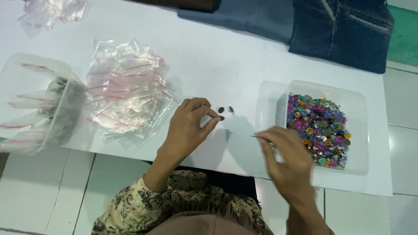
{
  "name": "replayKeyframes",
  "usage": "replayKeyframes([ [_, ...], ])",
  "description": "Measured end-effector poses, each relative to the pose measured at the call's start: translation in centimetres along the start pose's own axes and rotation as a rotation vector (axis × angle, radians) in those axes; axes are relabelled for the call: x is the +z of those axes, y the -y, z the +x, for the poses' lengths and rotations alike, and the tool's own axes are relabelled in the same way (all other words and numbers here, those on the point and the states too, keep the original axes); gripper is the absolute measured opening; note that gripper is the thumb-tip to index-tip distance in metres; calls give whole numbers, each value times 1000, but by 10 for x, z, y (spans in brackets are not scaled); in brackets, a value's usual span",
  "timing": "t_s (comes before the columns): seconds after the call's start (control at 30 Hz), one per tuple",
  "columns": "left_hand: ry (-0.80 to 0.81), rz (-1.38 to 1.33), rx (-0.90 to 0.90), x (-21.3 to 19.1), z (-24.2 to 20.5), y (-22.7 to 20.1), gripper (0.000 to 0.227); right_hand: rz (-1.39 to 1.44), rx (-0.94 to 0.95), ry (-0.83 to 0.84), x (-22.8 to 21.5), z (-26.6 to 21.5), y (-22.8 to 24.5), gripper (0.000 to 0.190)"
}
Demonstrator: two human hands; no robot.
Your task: Sorting buttons from a large container and placing them into small plastic bags for kitting.
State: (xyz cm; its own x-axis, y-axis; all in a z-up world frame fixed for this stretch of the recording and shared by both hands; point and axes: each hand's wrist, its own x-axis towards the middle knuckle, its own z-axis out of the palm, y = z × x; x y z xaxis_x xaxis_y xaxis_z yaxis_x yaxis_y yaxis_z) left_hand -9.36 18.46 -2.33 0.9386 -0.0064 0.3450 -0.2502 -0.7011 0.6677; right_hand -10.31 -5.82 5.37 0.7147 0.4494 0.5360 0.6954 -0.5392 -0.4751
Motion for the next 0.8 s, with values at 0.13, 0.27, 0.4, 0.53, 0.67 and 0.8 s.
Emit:
replayKeyframes([
  [0.13,13,19,-85,-6,3,-11,8,-5,37,-3,50,20,-3,14],
  [0.27,34,67,-101,8,2,-5,8,-37,88,61,77,22,-20,9],
  [0.4,56,113,-99,6,3,-8,10,-32,106,99,80,25,-19,10],
  [0.53,28,117,-62,-4,12,-31,11,-31,50,49,56,21,-5,10],
  [0.67,-78,68,102,13,31,-54,11,-21,54,-21,16,10,-11,17],
  [0.8,-120,-41,304,53,56,-84,11,-124,200,-42,-44,19,-34,9],
])
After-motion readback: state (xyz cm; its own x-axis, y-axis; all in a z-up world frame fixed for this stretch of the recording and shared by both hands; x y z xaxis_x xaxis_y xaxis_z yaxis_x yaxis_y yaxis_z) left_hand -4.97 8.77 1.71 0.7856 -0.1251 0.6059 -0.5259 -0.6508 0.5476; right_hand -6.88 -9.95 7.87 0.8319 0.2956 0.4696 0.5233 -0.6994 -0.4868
